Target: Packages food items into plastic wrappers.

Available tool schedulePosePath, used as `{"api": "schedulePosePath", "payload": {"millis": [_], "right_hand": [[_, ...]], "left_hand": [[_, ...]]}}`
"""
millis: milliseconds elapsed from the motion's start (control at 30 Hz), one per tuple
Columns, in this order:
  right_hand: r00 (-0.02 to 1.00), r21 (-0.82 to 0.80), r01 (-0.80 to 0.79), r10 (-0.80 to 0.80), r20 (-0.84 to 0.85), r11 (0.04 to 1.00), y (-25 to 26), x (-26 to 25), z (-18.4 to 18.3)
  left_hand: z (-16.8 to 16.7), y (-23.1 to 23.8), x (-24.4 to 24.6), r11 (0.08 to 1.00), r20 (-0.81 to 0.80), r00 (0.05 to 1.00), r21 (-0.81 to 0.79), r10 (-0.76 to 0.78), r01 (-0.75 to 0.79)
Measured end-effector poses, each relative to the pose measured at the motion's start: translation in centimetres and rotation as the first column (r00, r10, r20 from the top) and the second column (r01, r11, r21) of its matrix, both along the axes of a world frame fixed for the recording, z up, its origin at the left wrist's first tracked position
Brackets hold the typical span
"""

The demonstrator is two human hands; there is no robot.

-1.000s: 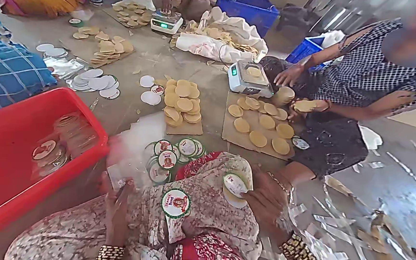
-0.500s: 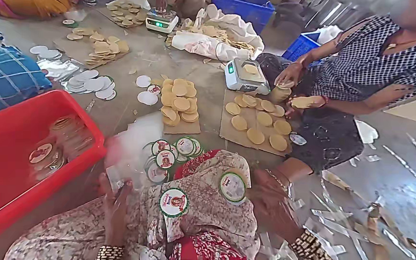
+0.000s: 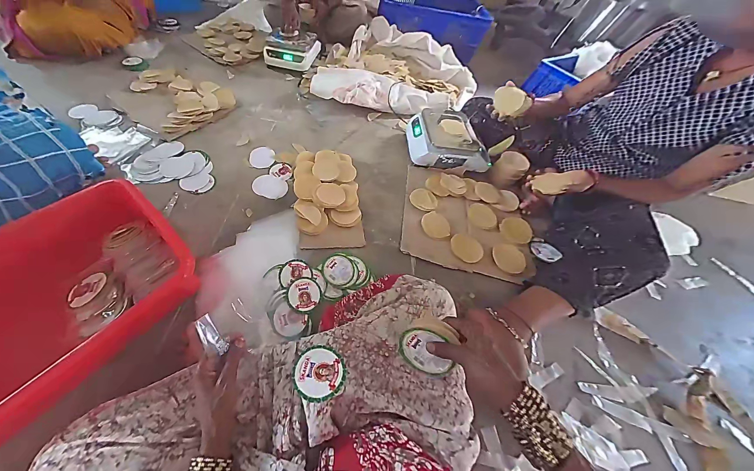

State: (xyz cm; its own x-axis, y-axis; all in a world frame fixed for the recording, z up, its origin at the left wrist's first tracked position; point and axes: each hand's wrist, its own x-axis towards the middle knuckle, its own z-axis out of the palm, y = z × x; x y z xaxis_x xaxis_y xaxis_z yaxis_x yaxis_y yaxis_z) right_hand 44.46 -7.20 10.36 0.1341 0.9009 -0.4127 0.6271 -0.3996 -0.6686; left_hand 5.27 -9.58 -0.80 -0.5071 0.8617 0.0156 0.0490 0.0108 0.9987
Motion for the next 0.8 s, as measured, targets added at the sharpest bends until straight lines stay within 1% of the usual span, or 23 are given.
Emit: {"api": "schedulePosePath", "payload": {"millis": [33,67,100,133,167,200,233,267,300,333,367,400,467,533,600,667,733,800], "right_hand": [[1.0,0.126,0.019,-0.017,-0.018,0.992,-0.8,0.0,0.3],[0.998,0.298,0.05,-0.036,-0.051,0.953,-1.6,0.1,0.0],[0.989,0.455,0.111,-0.055,-0.135,0.884,-2.2,0.2,-0.7],[0.966,0.572,0.19,-0.048,-0.255,0.798,-2.6,0.3,-1.5],[0.943,0.636,0.252,-0.038,-0.33,0.729,-2.9,0.4,-2.2],[0.937,0.671,0.282,-0.045,-0.347,0.686,-3.0,0.5,-2.9],[0.947,0.687,0.267,-0.052,-0.317,0.676,-3.1,0.7,-3.5],[0.966,0.682,0.222,-0.061,-0.253,0.696,-3.0,1.0,-4.0],[0.984,0.656,0.168,-0.079,-0.162,0.736,-2.8,1.2,-4.2],[0.994,0.609,0.105,-0.103,-0.038,0.786,-2.6,1.2,-4.0],[0.992,0.572,0.073,-0.119,0.043,0.817,-2.2,1.1,-4.0],[0.989,0.558,0.063,-0.128,0.078,0.827,-1.9,0.9,-4.1],[0.989,0.54,0.088,-0.14,0.056,0.837,-1.7,0.5,-3.5],[0.987,0.548,0.104,-0.155,0.048,0.83,-1.9,0.0,-2.6],[0.985,0.565,0.028,-0.12,0.126,0.825,-2.1,0.0,-2.5],[0.977,0.483,-0.068,-0.041,0.212,0.873,-2.1,-0.6,-1.8],[0.953,0.369,-0.114,-0.003,0.303,0.922,-2.0,-1.8,0.1],[0.94,0.339,-0.154,0.032,0.339,0.928,-1.6,-1.1,-0.4]], "left_hand": [[0.1,0.0,0.1,1.0,0.007,1.0,0.004,-0.003,0.003],[0.2,0.0,0.1,1.0,0.018,1.0,0.007,-0.007,0.007],[0.2,0.0,0.1,1.0,0.028,1.0,0.01,-0.006,0.006],[0.2,0.0,0.2,1.0,0.037,0.999,0.017,-0.006,0.005],[0.0,0.0,0.2,1.0,0.037,0.999,0.028,-0.004,0.003],[-0.2,0.1,0.2,0.999,0.042,0.999,0.035,0.0,-0.001],[-0.2,0.1,0.2,1.0,0.041,0.999,0.029,0.005,-0.006],[-0.1,0.1,0.3,1.0,0.045,0.999,0.02,0.007,-0.007],[0.0,0.1,0.3,1.0,0.048,0.999,0.003,0.007,-0.007],[0.1,0.0,0.3,1.0,0.045,0.999,-0.011,0.007,-0.007],[0.0,-0.1,0.3,1.0,0.043,0.999,-0.013,0.007,-0.006],[-0.1,-0.1,0.2,1.0,0.034,0.999,-0.006,0.009,-0.008],[0.4,-0.4,0.3,1.0,0.011,1.0,0.024,0.0,-0.001],[2.0,-1.0,0.7,0.998,-0.013,1.0,0.06,0.019,-0.018],[3.7,-1.8,1.4,0.993,-0.02,0.999,0.114,0.041,-0.038],[4.8,-2.4,2.1,0.98,-0.042,0.998,0.192,0.052,-0.043],[6.0,-2.7,2.9,0.962,-0.118,0.992,0.272,0.054,-0.02],[6.7,-2.8,3.3,0.929,-0.221,0.975,0.367,0.035,0.05]]}}
